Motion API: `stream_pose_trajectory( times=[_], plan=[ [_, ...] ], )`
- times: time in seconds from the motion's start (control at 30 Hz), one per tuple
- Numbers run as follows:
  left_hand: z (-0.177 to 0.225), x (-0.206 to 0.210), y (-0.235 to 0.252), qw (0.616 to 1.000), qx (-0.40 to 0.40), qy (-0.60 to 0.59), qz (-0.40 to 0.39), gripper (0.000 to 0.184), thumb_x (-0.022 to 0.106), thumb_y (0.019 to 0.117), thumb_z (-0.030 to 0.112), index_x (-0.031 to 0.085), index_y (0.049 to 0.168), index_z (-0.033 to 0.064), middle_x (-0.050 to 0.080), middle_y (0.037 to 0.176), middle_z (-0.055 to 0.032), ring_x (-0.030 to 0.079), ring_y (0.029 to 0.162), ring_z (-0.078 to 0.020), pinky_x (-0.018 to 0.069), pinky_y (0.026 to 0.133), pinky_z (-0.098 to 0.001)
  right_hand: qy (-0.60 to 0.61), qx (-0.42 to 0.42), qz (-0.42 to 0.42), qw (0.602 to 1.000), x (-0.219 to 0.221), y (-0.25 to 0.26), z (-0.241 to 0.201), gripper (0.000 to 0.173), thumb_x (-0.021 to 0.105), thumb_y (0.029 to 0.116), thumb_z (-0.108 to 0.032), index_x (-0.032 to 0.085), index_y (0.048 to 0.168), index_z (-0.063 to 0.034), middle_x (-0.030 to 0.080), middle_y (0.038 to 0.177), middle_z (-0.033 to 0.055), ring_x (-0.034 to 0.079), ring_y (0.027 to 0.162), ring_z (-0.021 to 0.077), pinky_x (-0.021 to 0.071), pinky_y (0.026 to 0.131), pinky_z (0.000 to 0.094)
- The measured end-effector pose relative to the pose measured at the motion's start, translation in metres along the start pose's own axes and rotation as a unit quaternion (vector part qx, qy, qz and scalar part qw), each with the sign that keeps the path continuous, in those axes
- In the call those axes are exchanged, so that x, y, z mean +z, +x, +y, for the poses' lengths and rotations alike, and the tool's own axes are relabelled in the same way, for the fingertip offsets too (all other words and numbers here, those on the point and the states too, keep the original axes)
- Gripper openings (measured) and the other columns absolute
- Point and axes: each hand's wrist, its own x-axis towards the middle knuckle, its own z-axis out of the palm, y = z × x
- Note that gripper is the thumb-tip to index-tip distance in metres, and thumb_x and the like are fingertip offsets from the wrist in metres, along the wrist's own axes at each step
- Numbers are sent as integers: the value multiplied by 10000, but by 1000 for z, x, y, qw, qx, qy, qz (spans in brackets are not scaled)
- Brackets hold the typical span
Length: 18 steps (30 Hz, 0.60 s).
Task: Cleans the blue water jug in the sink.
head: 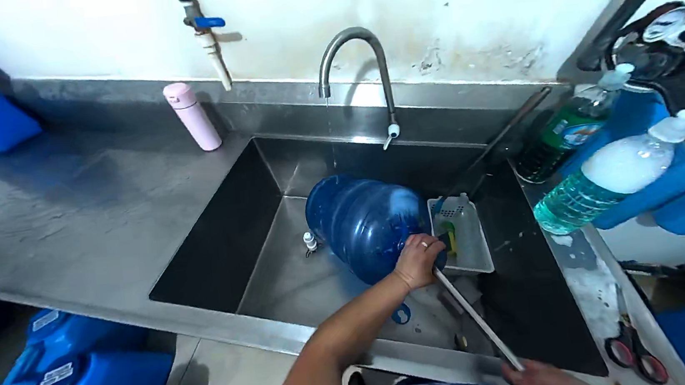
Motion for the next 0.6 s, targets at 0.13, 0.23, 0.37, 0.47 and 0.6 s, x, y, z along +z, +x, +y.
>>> stream_pose_trajectory(
  times=[0.13, 0.23, 0.37, 0.47, 0.6],
  plan=[
    [17, -57, 29, 912, -72, 19, -402, 698, 809, 711, -82, 624, 1365, 75, 622, 1350, -222, 524, 1333, -428, 196, 1177, -718, -311, 37, 53, 948, -29, -1, -24, 246, 565, 1035, -107, 616, 1148, 106, 613, 817, 171, 574, 716, 241, 486, 724, 448],
    [20, -31, -7, 994, -77, -30, -73, 604, 811, 723, -19, 673, 1310, 21, 615, 1377, -250, 499, 1371, -472, 218, 1158, -744, -41, 16, -6, 999, -13, -1, -35, 173, 378, 1033, -114, 483, 900, -143, 397, 564, -112, 338, 417, -24, 319, 408, 135],
    [-8, -25, -17, 997, 34, -16, -60, 502, 838, 688, 18, 737, 1179, 0, 696, 1193, -267, 630, 1186, -468, 421, 1093, -607, -270, 51, 39, 961, -18, 15, -38, 153, 535, 1028, -67, 582, 1107, 55, 552, 736, 90, 517, 603, 164, 470, 602, 355],
    [-5, -55, -6, 978, -44, -9, -206, 643, 815, 750, 47, 637, 1369, 55, 635, 1348, -230, 535, 1335, -423, 231, 1177, -664, -260, 31, 16, 965, -30, 4, -43, 108, 509, 1026, -87, 573, 1027, -1, 491, 653, 20, 457, 520, 98, 412, 521, 267],
    [-1, -17, -3, 997, -35, -4, -61, 548, 843, 638, -2, 732, 1174, -2, 698, 1217, -241, 615, 1228, -442, 358, 1085, -668, -75, -11, -16, 997, 3, 21, -25, 138, 402, 1009, -126, 491, 918, -179, 431, 573, -120, 383, 426, -33, 363, 419, 127]
  ],
)
